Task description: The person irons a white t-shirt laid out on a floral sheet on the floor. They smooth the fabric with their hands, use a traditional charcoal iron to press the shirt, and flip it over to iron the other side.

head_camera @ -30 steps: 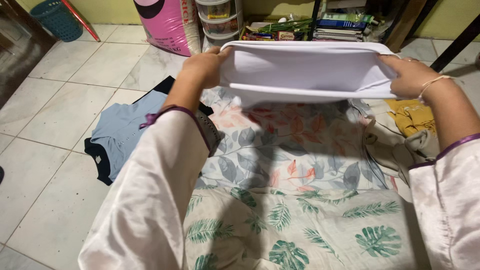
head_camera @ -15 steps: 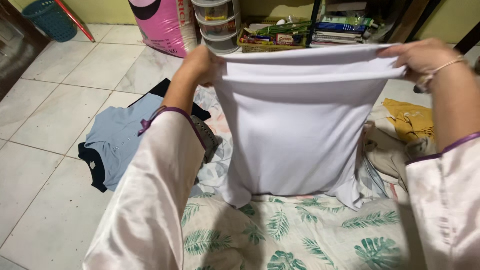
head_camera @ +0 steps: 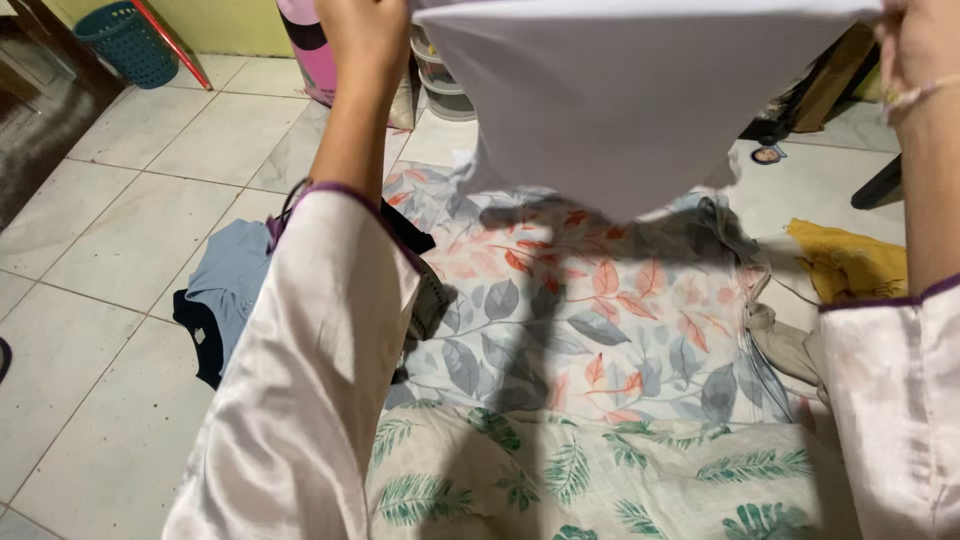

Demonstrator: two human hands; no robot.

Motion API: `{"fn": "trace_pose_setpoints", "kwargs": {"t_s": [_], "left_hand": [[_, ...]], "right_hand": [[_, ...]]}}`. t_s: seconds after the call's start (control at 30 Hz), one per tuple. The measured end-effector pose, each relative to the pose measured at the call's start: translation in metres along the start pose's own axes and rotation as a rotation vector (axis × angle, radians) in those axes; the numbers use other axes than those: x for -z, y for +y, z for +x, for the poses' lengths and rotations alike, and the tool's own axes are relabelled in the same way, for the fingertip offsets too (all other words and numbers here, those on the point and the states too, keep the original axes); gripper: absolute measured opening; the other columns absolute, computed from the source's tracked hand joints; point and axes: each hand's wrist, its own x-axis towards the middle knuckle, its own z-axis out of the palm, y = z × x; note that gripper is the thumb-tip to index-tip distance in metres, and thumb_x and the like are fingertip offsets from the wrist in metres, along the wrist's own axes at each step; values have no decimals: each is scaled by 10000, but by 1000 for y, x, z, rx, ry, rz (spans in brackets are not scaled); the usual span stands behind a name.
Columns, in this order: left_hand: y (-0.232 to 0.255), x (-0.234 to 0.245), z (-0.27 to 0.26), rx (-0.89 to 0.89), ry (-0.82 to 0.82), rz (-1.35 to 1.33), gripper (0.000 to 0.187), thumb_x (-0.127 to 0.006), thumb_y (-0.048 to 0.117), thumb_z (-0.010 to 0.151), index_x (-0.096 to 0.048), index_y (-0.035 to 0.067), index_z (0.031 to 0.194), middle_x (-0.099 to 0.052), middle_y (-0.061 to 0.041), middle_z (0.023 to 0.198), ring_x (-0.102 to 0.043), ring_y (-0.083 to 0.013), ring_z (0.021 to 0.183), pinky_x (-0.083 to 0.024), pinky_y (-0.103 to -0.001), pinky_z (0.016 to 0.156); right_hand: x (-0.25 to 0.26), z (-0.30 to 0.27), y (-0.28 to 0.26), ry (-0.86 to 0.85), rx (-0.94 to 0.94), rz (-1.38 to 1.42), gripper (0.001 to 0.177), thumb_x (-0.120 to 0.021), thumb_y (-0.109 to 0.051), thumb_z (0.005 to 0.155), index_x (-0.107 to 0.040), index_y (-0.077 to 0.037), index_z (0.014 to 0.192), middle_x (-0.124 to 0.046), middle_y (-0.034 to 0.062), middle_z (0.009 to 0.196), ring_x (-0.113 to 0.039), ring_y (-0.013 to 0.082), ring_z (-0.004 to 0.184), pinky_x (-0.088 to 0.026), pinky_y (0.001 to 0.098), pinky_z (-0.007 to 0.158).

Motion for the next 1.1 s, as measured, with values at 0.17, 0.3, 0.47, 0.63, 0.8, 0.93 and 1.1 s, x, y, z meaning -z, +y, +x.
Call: {"fn": "trace_pose_setpoints", "kwargs": {"t_s": [0.17, 0.3, 0.47, 0.63, 0.8, 0.93, 1.1], "left_hand": [[8, 32, -106, 211, -236, -520, 428, -410, -126, 758, -803, 7, 866, -789, -77, 803, -735, -130, 741, -591, -274, 715], [10, 52, -227, 369, -402, -293, 400, -457, -109, 775, -822, 34, 856, -782, -93, 766, -702, -127, 695, -559, -267, 701], [3, 70, -353, 637, -631, -97, 393, -495, -94, 758, -841, 80, 826, -765, -103, 734, -684, -183, 619, -533, -291, 611], [-16, 83, -433, 758, -966, 130, 353, -535, -66, 752, -841, 102, 804, -769, -175, 753, -707, -267, 652, -542, -360, 656], [-39, 102, -485, 678, -1134, 108, 193, -605, -46, 696, -774, 20, 760, -754, -183, 817, -733, -300, 791, -572, -369, 726], [-50, 98, -483, 864, -1336, 96, 177, -621, -7, 745, -797, -5, 755, -772, -164, 768, -776, -283, 767, -592, -362, 732], [-46, 71, -470, 908, -852, 89, 197, -599, 92, 863, -769, -2, 895, -767, -168, 794, -755, -311, 748, -578, -407, 727]], "right_hand": [[34, -94, 40, 20, -79, 13, 305, -444, 167, 887, -662, -19, 992, -710, 132, 1016, -708, 164, 871, -625, 281, 779], [63, -191, 111, 11, -333, 115, 257, -472, 199, 872, -637, 2, 878, -675, 106, 965, -662, 198, 834, -589, 316, 684], [78, -297, 177, -32, -793, -99, 508, -508, 237, 785, -740, -133, 1046, -610, 32, 1047, -653, 138, 804, -594, 278, 665], [94, -357, 206, -418, -1068, -416, 410, -541, 233, 754, -786, -21, 962, -656, 94, 1076, -684, 230, 769, -620, 312, 662], [91, -377, 231, -959, -947, -903, 277, -646, 50, 759, -832, -82, 915, -770, 92, 898, -672, 171, 757, -553, 305, 706], [95, -379, 257, -1011, -897, -947, 226, -674, -65, 767, -870, -119, 867, -807, 65, 807, -698, 183, 753, -565, 330, 747], [109, -375, 308, -462, -500, -946, 257, -688, -121, 787, -731, -66, 1035, -736, 112, 815, -686, 244, 739, -544, 372, 715]]}}
